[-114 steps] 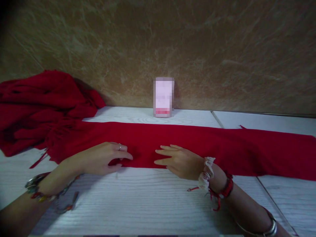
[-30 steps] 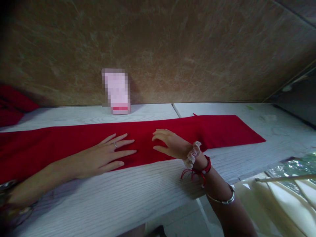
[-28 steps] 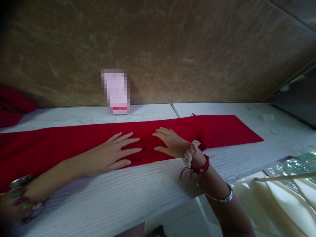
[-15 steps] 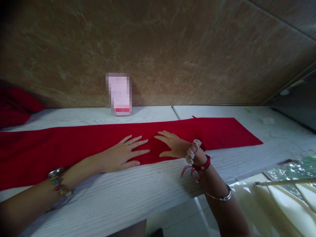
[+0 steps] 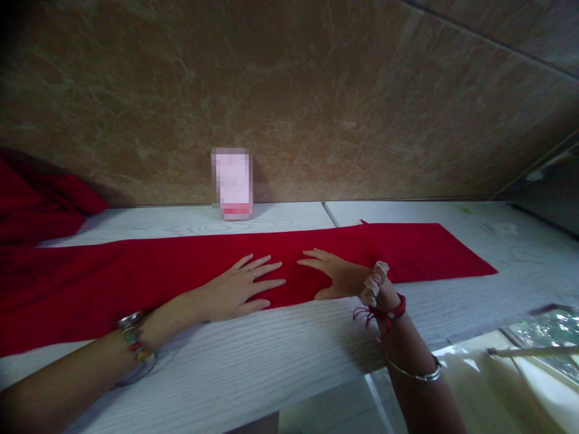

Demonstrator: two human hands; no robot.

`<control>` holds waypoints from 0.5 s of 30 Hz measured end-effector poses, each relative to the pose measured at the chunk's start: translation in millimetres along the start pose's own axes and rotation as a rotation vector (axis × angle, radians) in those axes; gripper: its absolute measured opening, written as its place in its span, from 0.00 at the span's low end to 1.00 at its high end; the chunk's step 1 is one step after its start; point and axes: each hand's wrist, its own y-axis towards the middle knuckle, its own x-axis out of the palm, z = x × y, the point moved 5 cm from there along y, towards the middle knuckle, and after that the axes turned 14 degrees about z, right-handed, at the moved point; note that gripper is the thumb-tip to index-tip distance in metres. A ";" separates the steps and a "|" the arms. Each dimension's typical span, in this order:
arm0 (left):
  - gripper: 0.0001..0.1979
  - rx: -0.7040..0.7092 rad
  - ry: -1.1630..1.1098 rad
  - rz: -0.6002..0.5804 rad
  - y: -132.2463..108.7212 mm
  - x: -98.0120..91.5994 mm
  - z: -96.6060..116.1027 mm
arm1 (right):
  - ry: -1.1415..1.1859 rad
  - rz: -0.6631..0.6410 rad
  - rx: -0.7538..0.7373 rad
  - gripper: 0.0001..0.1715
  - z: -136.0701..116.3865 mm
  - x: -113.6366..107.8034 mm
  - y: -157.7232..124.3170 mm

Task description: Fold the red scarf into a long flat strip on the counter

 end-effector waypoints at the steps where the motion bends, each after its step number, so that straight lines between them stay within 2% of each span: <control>1: 0.23 0.001 -0.002 0.001 0.1 0.4 -0.2 | 0.002 -0.003 0.003 0.39 0.1 -0.3 0.2; 7: 0.23 -0.010 -0.007 0.002 0.9 0.5 -1.0 | -0.001 0.054 -0.017 0.37 -3.0 -5.9 2.3; 13: 0.23 -0.021 -0.013 0.027 0.0 0.1 -1.5 | -0.016 0.029 -0.032 0.34 -7.8 -4.6 0.8; 15: 0.23 -0.044 -0.008 0.032 -0.1 0.5 -2.4 | -0.051 0.126 -0.016 0.31 -5.7 -6.5 -3.0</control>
